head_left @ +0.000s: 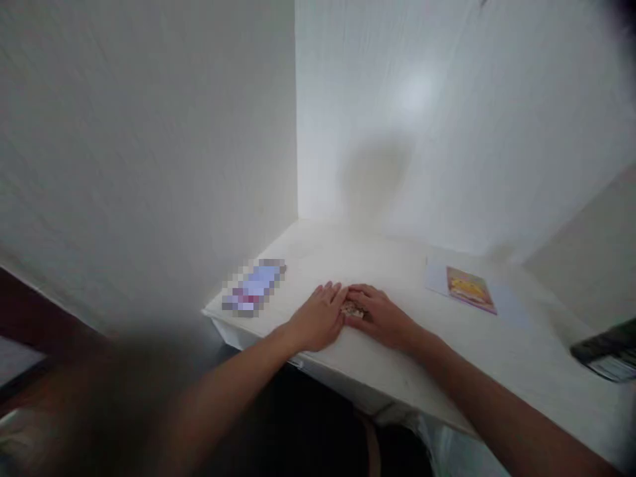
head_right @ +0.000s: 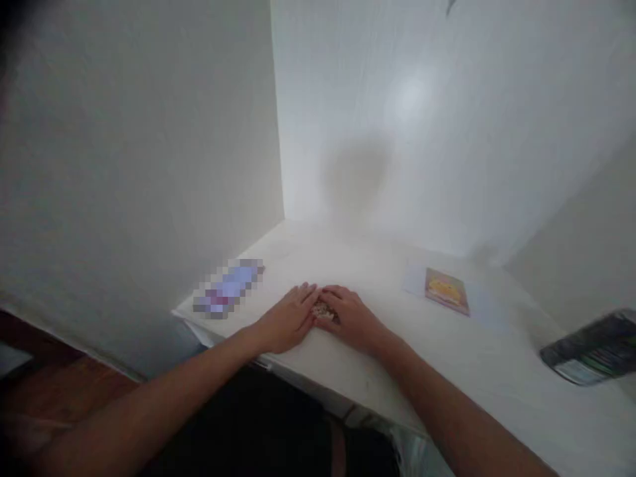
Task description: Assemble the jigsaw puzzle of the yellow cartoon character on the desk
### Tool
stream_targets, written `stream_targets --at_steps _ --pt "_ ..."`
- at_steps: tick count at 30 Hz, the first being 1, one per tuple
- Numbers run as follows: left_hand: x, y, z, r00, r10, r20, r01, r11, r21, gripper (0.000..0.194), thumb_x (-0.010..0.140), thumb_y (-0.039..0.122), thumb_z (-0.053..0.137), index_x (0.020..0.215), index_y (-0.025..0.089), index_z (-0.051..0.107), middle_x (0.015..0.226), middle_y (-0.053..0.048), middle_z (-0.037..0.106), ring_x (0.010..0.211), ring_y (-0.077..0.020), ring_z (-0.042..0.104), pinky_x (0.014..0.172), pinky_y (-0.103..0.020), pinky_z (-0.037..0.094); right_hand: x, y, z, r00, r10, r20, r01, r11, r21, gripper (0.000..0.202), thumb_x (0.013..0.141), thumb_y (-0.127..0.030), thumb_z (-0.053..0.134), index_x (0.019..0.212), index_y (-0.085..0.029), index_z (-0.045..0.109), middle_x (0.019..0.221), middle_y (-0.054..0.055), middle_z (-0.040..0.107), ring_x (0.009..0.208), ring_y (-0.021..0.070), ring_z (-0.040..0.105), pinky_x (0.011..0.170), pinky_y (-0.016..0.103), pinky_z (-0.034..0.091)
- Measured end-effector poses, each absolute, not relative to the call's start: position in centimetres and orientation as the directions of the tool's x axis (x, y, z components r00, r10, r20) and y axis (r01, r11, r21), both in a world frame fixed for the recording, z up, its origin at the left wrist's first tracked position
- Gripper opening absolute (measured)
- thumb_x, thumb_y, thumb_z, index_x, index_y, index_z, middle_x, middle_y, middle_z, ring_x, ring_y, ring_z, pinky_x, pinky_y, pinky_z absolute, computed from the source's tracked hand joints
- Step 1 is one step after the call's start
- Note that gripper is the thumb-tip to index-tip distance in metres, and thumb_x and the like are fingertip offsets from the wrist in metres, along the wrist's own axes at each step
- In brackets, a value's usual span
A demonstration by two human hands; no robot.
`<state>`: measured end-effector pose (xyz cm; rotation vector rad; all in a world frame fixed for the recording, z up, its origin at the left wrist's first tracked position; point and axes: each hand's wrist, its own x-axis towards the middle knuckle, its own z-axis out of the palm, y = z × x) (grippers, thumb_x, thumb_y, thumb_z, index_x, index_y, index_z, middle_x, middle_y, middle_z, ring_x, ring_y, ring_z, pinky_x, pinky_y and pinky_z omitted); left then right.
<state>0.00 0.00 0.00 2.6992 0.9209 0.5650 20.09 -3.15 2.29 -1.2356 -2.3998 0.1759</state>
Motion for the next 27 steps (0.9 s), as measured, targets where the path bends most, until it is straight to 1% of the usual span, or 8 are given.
stream_targets --at_steps 4,7,9,12,16,21,23,27 --pt "0.1 -0.3 1.4 0.709 0.634 0.309 0.530 -0.768 0.359 0.042 0.097 0.029 0.035 0.136 0.014 0.044 0.138 -0.013 0.048 0.130 -0.0274 0.041 0.113 -0.047 0.034 19.8 -3.5 2.7 -0.486 0.801 0.350 0.735 0.591 -0.331 0.025 0.092 -0.032 0.061 0.113 -0.020 0.063 0.115 0.010 0.063 0.110 0.0248 0.053 0.100 0.042 0.043" --pt "0.4 -0.1 2.0 0.706 0.627 0.330 0.505 -0.772 0.387 0.033 0.096 0.028 0.040 0.125 0.020 0.054 0.121 -0.009 0.057 0.112 -0.0227 0.051 0.101 -0.040 0.044 19.8 -3.5 2.8 -0.476 0.809 0.345 0.748 0.578 -0.326 0.021 0.092 -0.030 0.060 0.111 -0.020 0.063 0.110 0.010 0.063 0.105 0.0253 0.054 0.095 0.042 0.046" --pt "0.5 0.2 2.1 0.709 0.615 0.344 0.479 -0.779 0.406 0.031 0.096 0.027 0.042 0.121 0.021 0.057 0.112 -0.008 0.060 0.105 -0.0211 0.053 0.096 -0.037 0.046 20.0 -3.5 2.8 -0.474 0.812 0.340 0.753 0.575 -0.321 0.020 0.092 -0.030 0.059 0.110 -0.021 0.063 0.109 0.010 0.063 0.103 0.0254 0.054 0.093 0.042 0.046" --pt "0.6 0.5 2.0 0.707 0.606 0.364 0.447 -0.782 0.434 0.032 0.095 0.023 0.043 0.123 0.020 0.057 0.106 -0.007 0.061 0.102 -0.0197 0.053 0.094 -0.035 0.046 20.3 -3.4 2.7 -0.465 0.815 0.345 0.752 0.570 -0.332 0.018 0.091 -0.031 0.061 0.106 -0.021 0.064 0.107 0.010 0.063 0.101 0.0250 0.055 0.091 0.041 0.047" --pt "0.5 0.6 1.9 0.688 0.614 0.386 0.431 -0.774 0.463 0.034 0.095 0.019 0.041 0.124 0.017 0.056 0.107 -0.008 0.061 0.101 -0.0196 0.054 0.095 -0.035 0.046 20.4 -3.3 2.6 -0.435 0.824 0.363 0.759 0.553 -0.344 0.012 0.094 -0.027 0.055 0.100 -0.020 0.064 0.098 0.008 0.063 0.093 0.0225 0.056 0.085 0.038 0.047" --pt "0.5 0.2 2.1 0.647 0.645 0.406 0.428 -0.748 0.507 0.034 0.094 0.017 0.041 0.124 0.016 0.057 0.110 -0.009 0.061 0.103 -0.0193 0.056 0.096 -0.035 0.047 20.1 -3.1 2.6 -0.411 0.828 0.380 0.758 0.542 -0.362 0.016 0.095 -0.025 0.051 0.099 -0.018 0.065 0.094 0.008 0.065 0.088 0.0218 0.058 0.082 0.037 0.047" --pt "0.4 0.3 2.2 0.616 0.670 0.415 0.432 -0.728 0.533 0.034 0.093 0.017 0.042 0.124 0.016 0.057 0.110 -0.009 0.062 0.102 -0.0184 0.057 0.094 -0.033 0.048 20.1 -2.8 2.6 -0.384 0.841 0.381 0.749 0.525 -0.404 0.017 0.094 -0.025 0.052 0.099 -0.018 0.067 0.093 0.008 0.067 0.085 0.0216 0.060 0.079 0.036 0.047" --pt "0.2 1.2 2.0 0.511 0.746 0.427 0.465 -0.658 0.592 0.032 0.091 0.015 0.044 0.120 0.016 0.058 0.104 -0.007 0.066 0.095 -0.0159 0.061 0.092 -0.031 0.050 20.1 -2.0 2.3 -0.229 0.899 0.373 0.647 0.427 -0.632 0.020 0.088 -0.031 0.060 0.101 -0.020 0.071 0.093 0.008 0.071 0.081 0.0224 0.063 0.078 0.039 0.048"
